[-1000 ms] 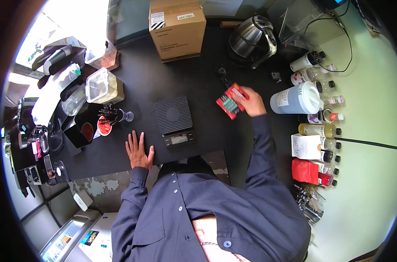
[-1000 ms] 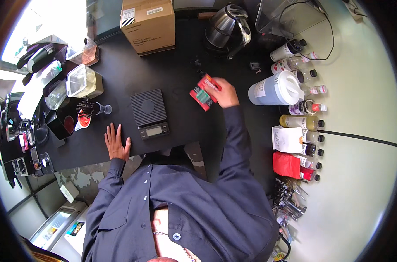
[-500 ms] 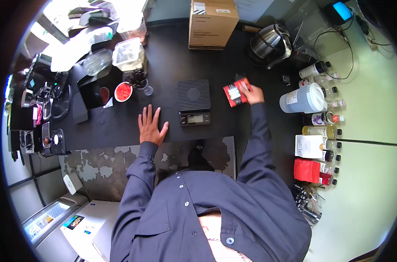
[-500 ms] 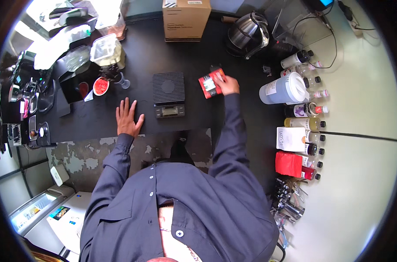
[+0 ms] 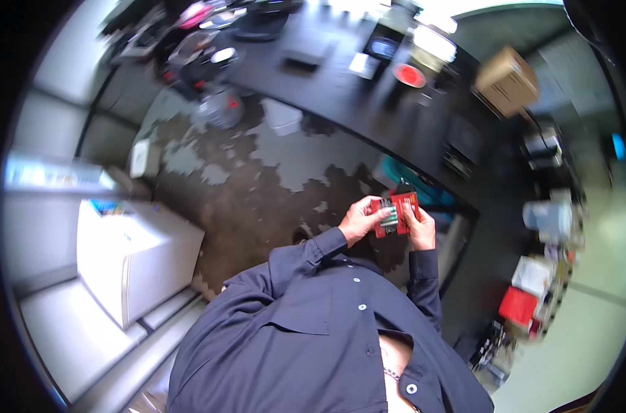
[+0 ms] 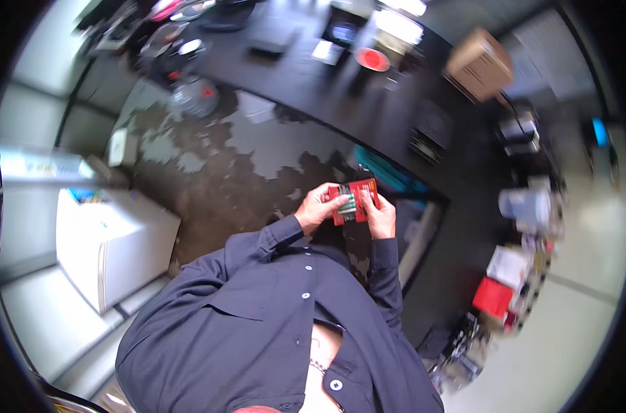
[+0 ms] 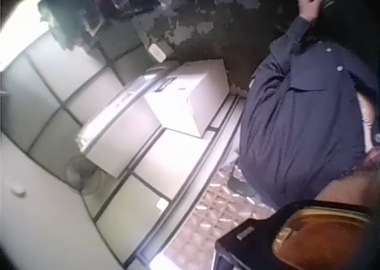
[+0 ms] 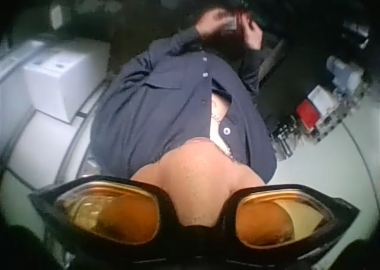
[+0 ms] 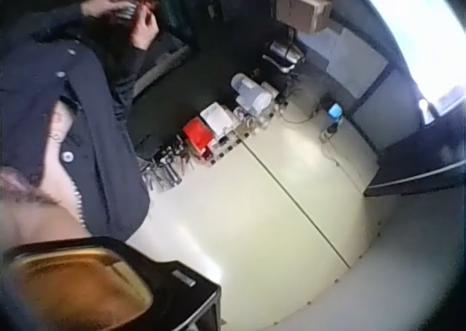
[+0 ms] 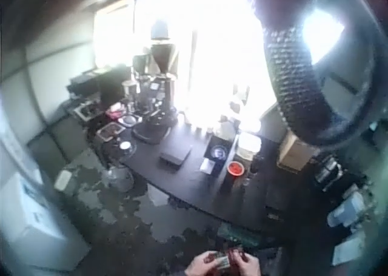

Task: Grinding coffee beans, weighing grounds on a scale, and preparing espresso.

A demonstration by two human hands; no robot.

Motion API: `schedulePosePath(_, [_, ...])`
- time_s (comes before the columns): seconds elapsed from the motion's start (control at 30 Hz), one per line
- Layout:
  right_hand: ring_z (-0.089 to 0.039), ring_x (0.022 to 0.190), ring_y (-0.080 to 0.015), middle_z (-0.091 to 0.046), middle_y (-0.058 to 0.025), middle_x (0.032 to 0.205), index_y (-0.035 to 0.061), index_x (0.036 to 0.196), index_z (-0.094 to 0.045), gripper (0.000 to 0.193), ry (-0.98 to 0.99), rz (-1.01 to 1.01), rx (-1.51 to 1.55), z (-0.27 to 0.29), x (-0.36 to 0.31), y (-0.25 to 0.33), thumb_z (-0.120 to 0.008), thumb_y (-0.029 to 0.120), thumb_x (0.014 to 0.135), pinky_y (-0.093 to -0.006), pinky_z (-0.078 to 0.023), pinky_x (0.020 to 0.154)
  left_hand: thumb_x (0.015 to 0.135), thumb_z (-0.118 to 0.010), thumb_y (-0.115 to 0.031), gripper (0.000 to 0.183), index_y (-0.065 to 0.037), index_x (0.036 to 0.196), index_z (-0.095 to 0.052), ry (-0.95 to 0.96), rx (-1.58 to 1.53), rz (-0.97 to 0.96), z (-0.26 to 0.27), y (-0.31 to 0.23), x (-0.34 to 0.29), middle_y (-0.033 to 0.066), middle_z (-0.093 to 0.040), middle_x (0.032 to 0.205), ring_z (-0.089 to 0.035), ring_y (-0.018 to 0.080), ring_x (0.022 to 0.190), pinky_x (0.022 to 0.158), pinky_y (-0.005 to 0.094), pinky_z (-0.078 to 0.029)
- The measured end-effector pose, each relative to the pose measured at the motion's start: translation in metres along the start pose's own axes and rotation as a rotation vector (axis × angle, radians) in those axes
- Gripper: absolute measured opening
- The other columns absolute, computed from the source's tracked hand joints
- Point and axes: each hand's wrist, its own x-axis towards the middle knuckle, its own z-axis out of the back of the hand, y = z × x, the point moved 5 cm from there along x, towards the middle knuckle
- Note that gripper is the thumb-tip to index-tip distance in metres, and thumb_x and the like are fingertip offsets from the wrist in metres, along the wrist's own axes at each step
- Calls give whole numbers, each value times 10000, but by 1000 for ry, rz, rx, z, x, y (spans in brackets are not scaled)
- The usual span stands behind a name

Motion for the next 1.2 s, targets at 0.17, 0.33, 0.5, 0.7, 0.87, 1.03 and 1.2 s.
schedulePosePath(0.17, [-648, 715, -71, -707, -21, 889, 49, 1030, -689, 234, 201, -94, -26, -90, 20, -20, -701, 281, 1004, -229, -532, 625, 982, -722, -214, 350, -40, 1243, -567, -219, -119, -56, 96, -44, -86, 66, -711, 1032, -720, 163, 847, 622, 318, -603])
schedulePosePath(0.33, [-429, 616, -23, -491, 61, 772, 99, 968, -492, 331, 324, 205, -296, -153, 43, 0, -810, 142, 885, -209, -378, 551, 963, -745, -236, 412, -36, 1270, -557, -448, -275, -171, 208, -44, -143, 81, -707, 1066, -720, 177, 900, 652, 341, -623])
schedulePosePath(0.5, [-528, 746, -41, -652, -5, 890, 30, 1119, -558, 344, 248, 91, -645, -135, 74, -74, -795, 139, 895, -218, -452, 687, 989, -712, -182, 332, -61, 1262, -567, -668, -476, -132, 255, 51, -156, 56, -710, 1126, -708, 142, 998, 853, 321, -603])
schedulePosePath(0.7, [-675, 954, -130, -723, -67, 967, 3, 1173, -560, 277, 78, -146, -632, -68, 129, -167, -690, 182, 1006, -289, -520, 864, 991, -698, -126, 324, -38, 1276, -572, -746, -621, 154, 268, 235, -126, 41, -704, 1133, -690, 113, 1001, 850, 276, -573])
schedulePosePath(0.87, [-662, 876, -228, -645, -45, 905, 83, 984, -596, 250, -194, -676, 199, -19, 128, -257, -610, 325, 1042, -426, -576, 846, 1000, -685, -123, 307, -29, 1273, -580, -688, -715, 364, 241, 345, -96, 24, -698, 1133, -674, 83, 982, 837, 244, -551])
schedulePosePath(1.03, [-520, 841, -192, -475, -26, 942, 132, 1041, -581, 440, -82, -1022, 636, -100, 113, -291, -522, 568, 1026, -398, -593, 691, 1005, -680, -130, 302, -30, 1272, -581, -669, -725, 411, 246, 377, -95, 11, -696, 1108, -664, 69, 945, 812, 224, -536])
schedulePosePath(1.2, [-511, 830, -184, -455, -30, 933, 153, 1316, -547, 822, 300, -842, 11, -145, 150, -286, -471, 841, 873, -398, -604, 710, 998, -688, -124, 279, -36, 1240, -582, -745, -733, 385, 260, 389, -88, 16, -697, 1080, -664, 74, 922, 798, 219, -537])
